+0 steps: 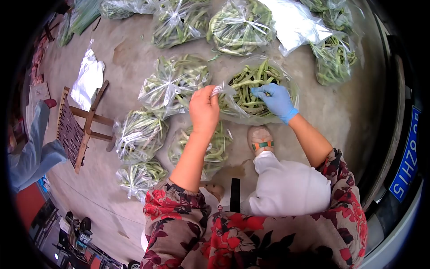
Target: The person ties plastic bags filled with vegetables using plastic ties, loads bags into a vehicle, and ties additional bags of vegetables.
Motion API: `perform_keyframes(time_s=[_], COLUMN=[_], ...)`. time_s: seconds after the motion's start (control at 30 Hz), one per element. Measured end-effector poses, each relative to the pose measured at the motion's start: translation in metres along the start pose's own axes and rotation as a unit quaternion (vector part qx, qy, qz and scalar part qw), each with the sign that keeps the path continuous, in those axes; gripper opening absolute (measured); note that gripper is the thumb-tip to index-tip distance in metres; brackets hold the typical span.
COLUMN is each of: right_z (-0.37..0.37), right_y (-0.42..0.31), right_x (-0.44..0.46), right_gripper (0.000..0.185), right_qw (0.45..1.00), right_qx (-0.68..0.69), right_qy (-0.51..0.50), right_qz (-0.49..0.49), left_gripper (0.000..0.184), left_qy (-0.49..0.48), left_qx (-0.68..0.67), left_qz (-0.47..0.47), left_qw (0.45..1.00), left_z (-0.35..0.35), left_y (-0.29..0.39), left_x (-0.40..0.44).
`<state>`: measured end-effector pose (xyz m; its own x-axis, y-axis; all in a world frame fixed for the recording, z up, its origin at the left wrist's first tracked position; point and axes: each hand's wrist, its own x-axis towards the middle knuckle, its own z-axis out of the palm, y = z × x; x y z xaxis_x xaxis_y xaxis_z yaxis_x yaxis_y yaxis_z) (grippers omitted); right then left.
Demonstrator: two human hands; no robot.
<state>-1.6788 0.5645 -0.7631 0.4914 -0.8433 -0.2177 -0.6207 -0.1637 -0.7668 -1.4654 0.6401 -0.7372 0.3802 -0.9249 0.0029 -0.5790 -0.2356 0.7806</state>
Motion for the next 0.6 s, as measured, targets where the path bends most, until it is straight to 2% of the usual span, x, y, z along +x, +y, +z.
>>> perform_keyframes(time_s=[0.03, 0.13, 0.23, 0.33, 0.43, 0.53, 0.6], right_z=[-0.005, -0.017, -0.021, -0.034, -0.037, -0.029, -0.020], right_y=[-0.003, -0.007, -0.002, -0.030, -0.040, -0.049, -0.041], right_x=[-0.008, -0.020, -0.021, -0.016, -0.008, -0.002, -0.005], right_gripper=[0.014, 0.015, 0.016, 0.015, 0.015, 0.017, 0.017], right_qw=[0.998, 0.986, 0.973, 0.988, 0.952, 0.896, 0.861], right_qx=[0.040, 0.123, 0.198, 0.132, 0.263, 0.406, 0.479], right_qy=[0.021, 0.024, 0.039, 0.066, 0.014, -0.014, -0.027], right_qz=[0.039, 0.108, 0.113, 0.053, 0.157, 0.178, 0.172], left_gripper=[0.007, 0.009, 0.011, 0.012, 0.019, 0.029, 0.029], left_qy=[0.005, -0.025, -0.049, -0.047, 0.011, 0.020, -0.062], left_qx=[-0.004, -0.082, -0.088, -0.102, -0.059, -0.046, -0.037], left_qz=[0.004, -0.069, -0.080, -0.056, 0.039, 0.150, 0.164], left_qw=[1.000, 0.994, 0.992, 0.992, 0.997, 0.987, 0.984], left_z=[0.000, 0.000, 0.004, 0.010, 0.006, 0.009, 0.029], left_y=[0.000, 0.010, 0.012, 0.004, 0.011, 0.031, 0.034], left_x=[0.002, 0.002, -0.001, -0.003, -0.002, 0.000, -0.007])
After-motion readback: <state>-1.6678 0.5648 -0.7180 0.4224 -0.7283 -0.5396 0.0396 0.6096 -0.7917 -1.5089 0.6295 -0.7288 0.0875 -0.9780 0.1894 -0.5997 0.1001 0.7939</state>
